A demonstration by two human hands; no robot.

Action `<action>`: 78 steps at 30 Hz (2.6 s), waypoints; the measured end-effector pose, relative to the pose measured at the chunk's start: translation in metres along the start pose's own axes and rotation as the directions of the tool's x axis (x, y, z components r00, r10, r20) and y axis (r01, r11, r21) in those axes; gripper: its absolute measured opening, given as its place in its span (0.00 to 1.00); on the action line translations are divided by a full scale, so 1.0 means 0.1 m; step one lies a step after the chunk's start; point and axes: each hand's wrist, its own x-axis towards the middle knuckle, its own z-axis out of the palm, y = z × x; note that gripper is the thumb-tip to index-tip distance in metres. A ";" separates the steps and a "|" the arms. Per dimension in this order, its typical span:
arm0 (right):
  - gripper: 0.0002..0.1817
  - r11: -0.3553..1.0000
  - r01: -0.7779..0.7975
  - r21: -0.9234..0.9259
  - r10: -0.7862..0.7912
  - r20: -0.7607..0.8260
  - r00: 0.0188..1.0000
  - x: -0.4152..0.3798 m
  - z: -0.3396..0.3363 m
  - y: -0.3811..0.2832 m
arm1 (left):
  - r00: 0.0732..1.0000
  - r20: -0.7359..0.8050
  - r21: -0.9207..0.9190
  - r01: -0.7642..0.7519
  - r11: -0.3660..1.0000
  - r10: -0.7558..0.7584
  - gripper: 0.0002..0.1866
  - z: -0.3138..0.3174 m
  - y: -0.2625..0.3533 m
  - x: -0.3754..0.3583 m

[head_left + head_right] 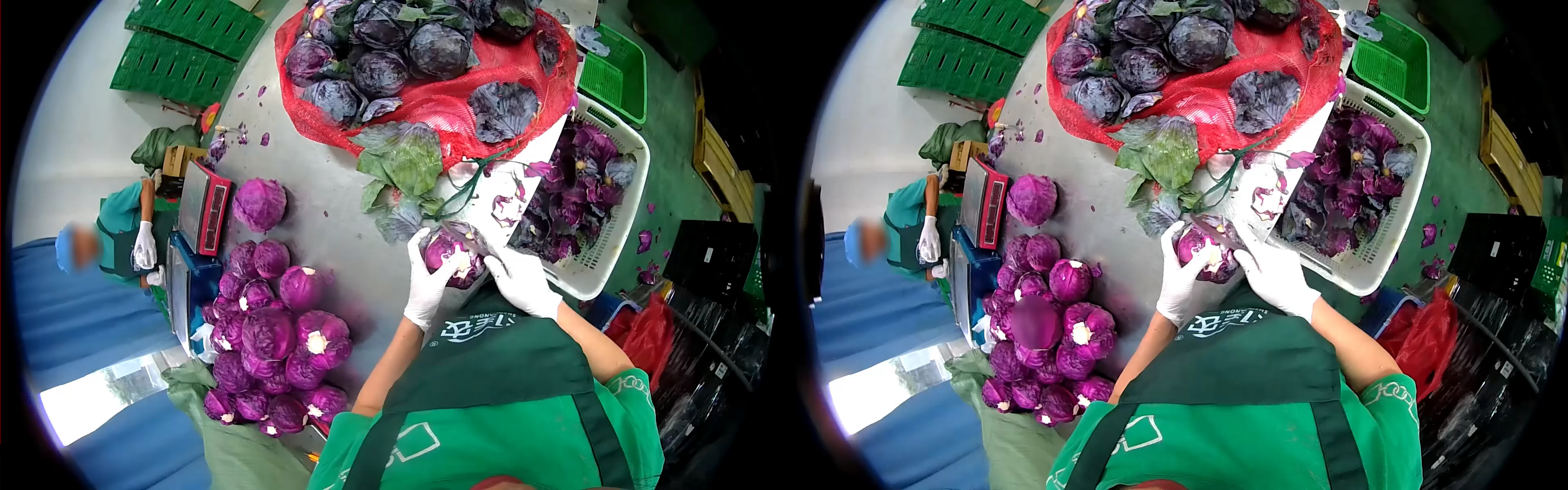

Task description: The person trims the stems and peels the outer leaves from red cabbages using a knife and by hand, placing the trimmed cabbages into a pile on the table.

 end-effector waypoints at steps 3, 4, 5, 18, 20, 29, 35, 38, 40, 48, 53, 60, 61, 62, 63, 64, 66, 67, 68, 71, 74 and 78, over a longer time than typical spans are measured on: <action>0.27 0.997 0.059 0.042 -0.056 -0.065 0.996 -0.01 0.10 -0.09 | 1.000 -0.021 0.020 -0.012 1.000 0.013 0.38 -0.05 -0.02 -0.01; 0.26 0.999 0.041 0.023 -0.040 -0.047 0.998 -0.01 0.05 -0.09 | 0.999 -0.025 0.012 -0.020 1.000 0.020 0.38 -0.01 -0.04 0.01; 0.26 1.000 0.025 0.012 -0.024 -0.027 0.999 0.01 0.03 -0.10 | 0.999 -0.033 0.010 -0.026 1.000 0.026 0.39 -0.01 -0.04 0.00; 0.21 0.990 0.127 0.056 -0.133 0.119 0.984 0.35 -0.12 0.06 | 0.996 0.082 0.042 -0.050 0.998 0.046 0.38 -0.13 -0.05 0.11; 0.19 0.983 0.172 0.068 -0.170 -0.045 0.984 0.37 -0.03 0.10 | 0.996 0.082 0.060 -0.027 0.998 0.022 0.39 -0.11 0.02 0.09; 0.22 0.990 -0.042 0.132 0.043 -0.004 0.999 1.00 0.11 0.81 | 0.975 0.165 0.217 -0.180 0.960 0.145 0.42 -0.16 -0.11 0.12; 0.34 0.971 -0.179 0.156 0.171 0.065 0.983 0.68 -0.27 0.03 | 0.954 0.141 0.345 -0.297 0.890 0.264 0.59 -0.26 -0.19 0.20; 0.33 0.993 0.119 -0.006 -0.117 0.161 0.980 0.46 -0.29 -0.07 | 0.964 0.113 0.040 -0.248 0.968 0.243 0.63 -0.15 -0.04 0.25; 0.33 0.989 0.132 0.069 -0.140 0.123 0.983 0.41 -0.20 0.03 | 0.949 0.088 -0.045 -0.300 0.953 0.303 0.57 -0.10 -0.01 0.24; 0.25 0.986 0.148 -0.079 -0.151 -0.028 0.988 0.26 -0.19 -0.14 | 0.869 -0.249 0.532 -0.248 0.810 0.429 0.29 0.20 -0.28 -0.06; 0.09 0.977 0.083 -0.194 -0.106 -0.113 0.988 0.27 -0.03 -0.03 | 0.873 -0.164 0.556 -0.302 0.774 0.459 0.28 0.25 -0.19 0.03; 0.12 1.000 -0.004 0.026 0.012 -0.307 0.952 0.63 -0.57 0.40 | 0.883 -0.073 0.500 -0.370 0.783 0.464 0.27 0.09 -0.15 0.15; 0.15 0.996 0.043 0.080 -0.027 -0.186 0.982 0.58 -0.62 0.12 | 0.876 -0.020 0.519 -0.403 0.754 0.481 0.27 0.04 -0.17 0.14; 0.20 0.991 0.133 0.029 -0.127 -0.137 0.982 0.56 -0.58 -0.01 | 0.891 0.033 0.504 -0.406 0.763 0.453 0.28 0.00 -0.18 0.18; 0.24 0.995 0.088 0.037 -0.088 0.016 0.996 0.57 -0.48 0.00 | 0.890 0.040 0.499 -0.411 0.762 0.454 0.28 -0.02 -0.16 0.20; 0.26 0.977 0.050 0.208 -0.076 0.117 0.990 0.60 -0.41 -0.01 | 0.892 0.089 0.623 -0.398 0.674 0.444 0.27 -0.06 -0.13 0.21; 0.29 0.863 -0.031 0.504 -0.095 0.222 0.970 0.70 -0.18 0.12 | 0.914 0.123 0.755 -0.339 0.562 0.386 0.27 -0.12 -0.07 0.18; 0.29 0.861 -0.023 0.508 -0.104 0.221 0.970 0.71 -0.16 0.15 | 0.912 0.120 0.759 -0.339 0.556 0.391 0.27 -0.12 -0.05 0.17; 0.28 0.896 -0.010 0.443 -0.097 0.217 0.971 0.69 -0.14 0.17 | 0.913 0.113 0.705 -0.353 0.616 0.393 0.31 -0.08 -0.06 0.14; 0.24 0.944 0.039 0.328 -0.111 0.205 0.973 0.61 -0.24 -0.01 | 0.904 0.138 0.686 -0.382 0.619 0.404 0.47 0.06 0.11 0.01; 0.18 0.962 0.272 0.028 -0.273 0.028 0.962 0.56 -0.25 -0.06 | 0.901 0.204 0.734 -0.399 0.549 0.382 0.55 0.08 0.12 0.05; 0.13 0.996 0.084 -0.018 -0.082 0.071 0.994 0.52 -0.19 -0.06 | 0.885 0.228 0.762 -0.421 0.492 0.405 0.55 0.16 0.13 0.07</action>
